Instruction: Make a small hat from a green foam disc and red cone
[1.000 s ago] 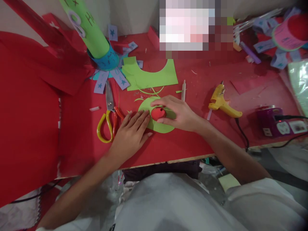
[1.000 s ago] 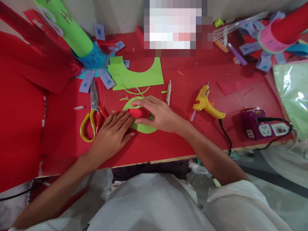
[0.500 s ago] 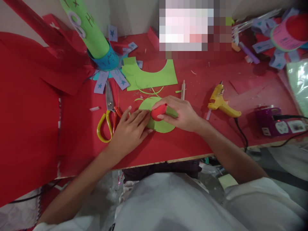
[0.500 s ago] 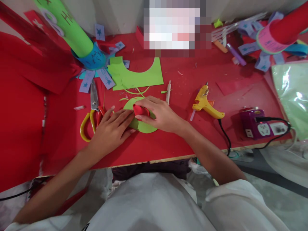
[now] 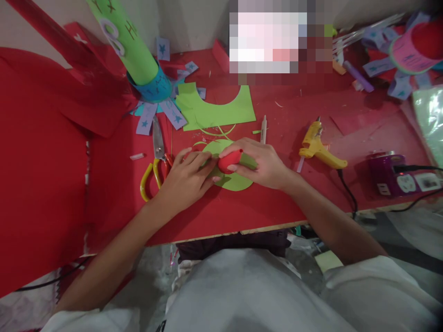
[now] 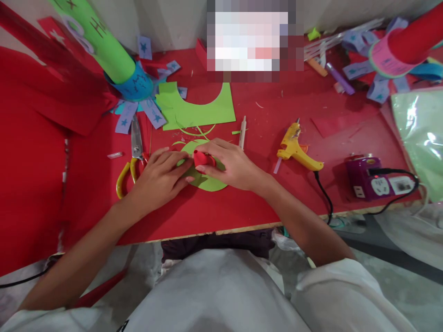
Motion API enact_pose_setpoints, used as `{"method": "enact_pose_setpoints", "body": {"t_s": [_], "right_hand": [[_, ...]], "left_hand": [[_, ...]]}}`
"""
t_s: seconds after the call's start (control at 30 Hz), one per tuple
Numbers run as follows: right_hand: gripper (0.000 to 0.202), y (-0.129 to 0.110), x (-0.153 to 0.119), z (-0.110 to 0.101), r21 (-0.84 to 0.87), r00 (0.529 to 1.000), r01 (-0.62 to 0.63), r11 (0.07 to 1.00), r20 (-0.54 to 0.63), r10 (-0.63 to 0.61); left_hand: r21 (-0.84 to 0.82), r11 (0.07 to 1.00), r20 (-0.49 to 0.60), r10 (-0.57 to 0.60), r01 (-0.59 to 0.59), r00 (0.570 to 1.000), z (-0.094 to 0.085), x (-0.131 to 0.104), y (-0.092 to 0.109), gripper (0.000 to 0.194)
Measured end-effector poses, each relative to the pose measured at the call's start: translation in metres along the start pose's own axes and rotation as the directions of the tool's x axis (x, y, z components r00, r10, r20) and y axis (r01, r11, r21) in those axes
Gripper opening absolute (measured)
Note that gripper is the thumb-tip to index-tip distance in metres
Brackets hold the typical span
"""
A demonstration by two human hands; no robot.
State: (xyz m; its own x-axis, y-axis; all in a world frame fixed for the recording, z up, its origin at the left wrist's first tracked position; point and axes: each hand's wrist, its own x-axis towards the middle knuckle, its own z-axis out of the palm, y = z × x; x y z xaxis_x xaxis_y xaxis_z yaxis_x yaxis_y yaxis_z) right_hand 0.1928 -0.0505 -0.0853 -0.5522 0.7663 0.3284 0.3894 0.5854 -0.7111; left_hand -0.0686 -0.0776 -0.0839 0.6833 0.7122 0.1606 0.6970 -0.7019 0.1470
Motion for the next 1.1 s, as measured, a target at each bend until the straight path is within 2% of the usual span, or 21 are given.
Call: {"method": "enact_pose_setpoints", "body": {"t_s": [0.27, 0.53, 0.83, 1.0, 1.1], "right_hand": [[0.036, 0.001, 0.000, 0.001, 0.008, 1.000, -0.006, 1.000, -0.008, 0.006], [0.040, -0.002, 0.001, -0.002, 0.030, 0.998, -0.054, 0.998, 0.022, 0.054], [0.040, 0.000, 0.002, -0.001, 0.039, 0.999, -0.045, 0.998, 0.029, 0.044], [0.039, 0.001, 0.002, 0.000, 0.046, 1.000, -0.024, 0.999, 0.021, 0.024], [0.040, 0.002, 0.001, 0.000, 0.059, 0.999, -0.020, 0.998, 0.029, 0.018]], "left_hand": [[-0.058, 0.997, 0.006, 0.048, -0.048, 0.999, 0.003, 0.008, -0.016, 0.044], [-0.216, 0.974, 0.131, 0.091, -0.061, 0.987, 0.000, 0.022, -0.038, 0.040], [-0.216, 0.973, 0.161, 0.122, -0.085, 0.979, 0.001, 0.041, -0.043, 0.041], [-0.273, 0.961, 0.171, 0.102, -0.052, 0.980, 0.000, 0.045, -0.043, 0.035], [-0.355, 0.935, 0.132, 0.045, 0.005, 0.990, 0.003, 0.043, -0.043, 0.029]]}}
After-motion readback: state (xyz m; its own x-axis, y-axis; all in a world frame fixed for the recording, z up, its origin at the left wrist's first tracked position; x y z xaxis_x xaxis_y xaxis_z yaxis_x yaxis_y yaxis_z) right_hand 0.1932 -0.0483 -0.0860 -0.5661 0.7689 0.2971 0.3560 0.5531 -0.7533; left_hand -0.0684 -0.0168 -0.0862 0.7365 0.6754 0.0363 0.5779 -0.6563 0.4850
